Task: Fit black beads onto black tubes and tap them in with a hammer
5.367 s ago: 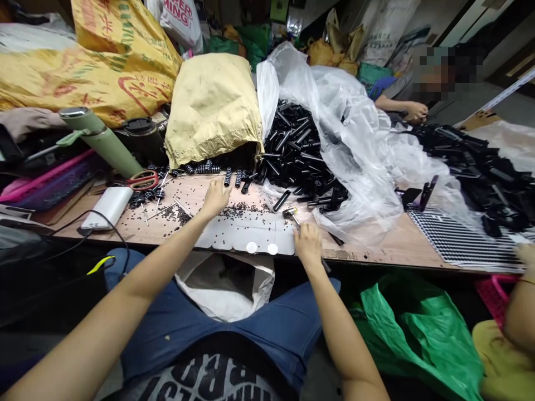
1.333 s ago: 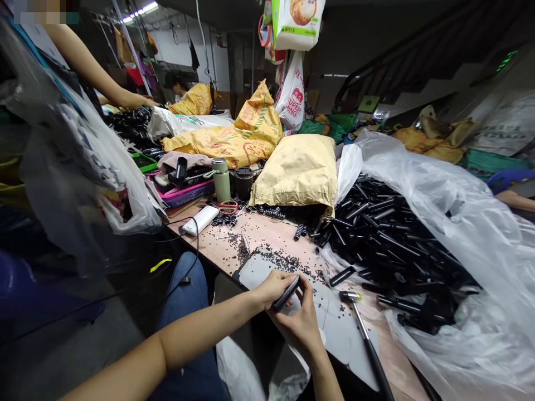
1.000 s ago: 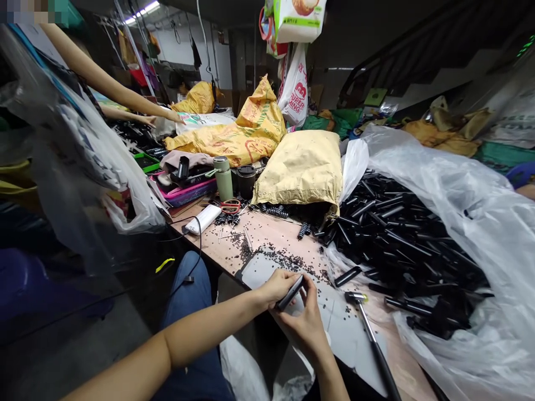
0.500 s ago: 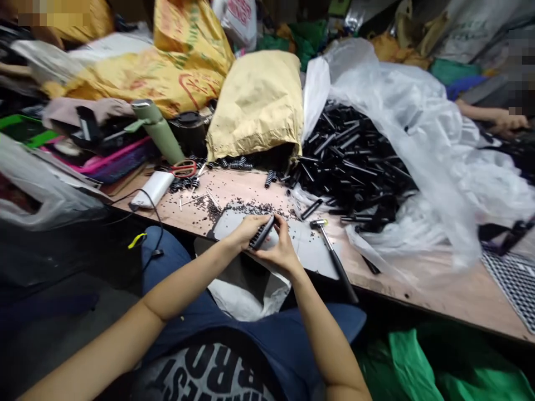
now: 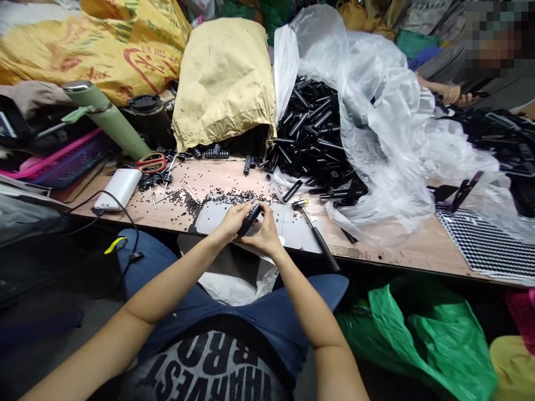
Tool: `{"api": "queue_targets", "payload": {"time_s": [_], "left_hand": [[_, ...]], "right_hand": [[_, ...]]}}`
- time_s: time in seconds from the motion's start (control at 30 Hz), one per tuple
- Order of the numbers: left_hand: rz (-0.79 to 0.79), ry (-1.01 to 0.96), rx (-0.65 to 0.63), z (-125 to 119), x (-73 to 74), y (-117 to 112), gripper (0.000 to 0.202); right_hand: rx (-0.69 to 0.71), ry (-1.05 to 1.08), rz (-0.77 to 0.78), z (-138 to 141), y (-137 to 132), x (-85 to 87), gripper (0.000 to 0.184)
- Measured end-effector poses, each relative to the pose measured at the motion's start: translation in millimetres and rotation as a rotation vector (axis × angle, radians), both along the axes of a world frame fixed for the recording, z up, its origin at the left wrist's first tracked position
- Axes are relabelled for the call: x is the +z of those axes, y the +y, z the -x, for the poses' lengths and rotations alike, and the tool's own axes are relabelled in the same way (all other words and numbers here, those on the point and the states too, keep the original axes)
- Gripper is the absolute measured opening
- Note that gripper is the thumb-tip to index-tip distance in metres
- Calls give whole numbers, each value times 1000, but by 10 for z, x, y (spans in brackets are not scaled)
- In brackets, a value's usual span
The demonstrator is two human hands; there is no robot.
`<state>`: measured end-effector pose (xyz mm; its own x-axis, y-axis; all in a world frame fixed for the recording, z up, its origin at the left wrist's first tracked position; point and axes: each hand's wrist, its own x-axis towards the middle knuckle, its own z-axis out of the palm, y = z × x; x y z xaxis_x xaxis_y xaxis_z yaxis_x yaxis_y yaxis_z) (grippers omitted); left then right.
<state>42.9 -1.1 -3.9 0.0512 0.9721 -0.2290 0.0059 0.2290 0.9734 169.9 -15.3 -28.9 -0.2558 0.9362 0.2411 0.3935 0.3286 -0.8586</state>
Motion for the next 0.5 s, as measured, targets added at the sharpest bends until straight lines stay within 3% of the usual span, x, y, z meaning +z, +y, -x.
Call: {"api": "queue_targets", "payload": {"time_s": [0.1, 0.2, 0.27, 0.33, 0.43, 0.5], "left_hand": [[-372, 473, -70, -37, -200, -57, 45], [-561, 818, -220, -22, -367, -75, 42], [-655, 951, -295, 40, -433, -66, 36], [-744, 1060, -329, 119, -468, -60, 35], [-820, 1177, -358, 204, -484, -69, 38], [-837, 1211, -376, 224, -483, -81, 41]], "right_hand": [[-57, -153, -62, -40, -18, -87, 90], [-108, -351, -96, -333, -60, -124, 76], [-325, -535, -79, -688, -96, -115, 67], [-621, -756, -6, -1059, -134, -76, 46], [-674, -896, 106, -1369, -206, 48, 31], [-620, -817, 159, -1335, -284, 158, 32]]}}
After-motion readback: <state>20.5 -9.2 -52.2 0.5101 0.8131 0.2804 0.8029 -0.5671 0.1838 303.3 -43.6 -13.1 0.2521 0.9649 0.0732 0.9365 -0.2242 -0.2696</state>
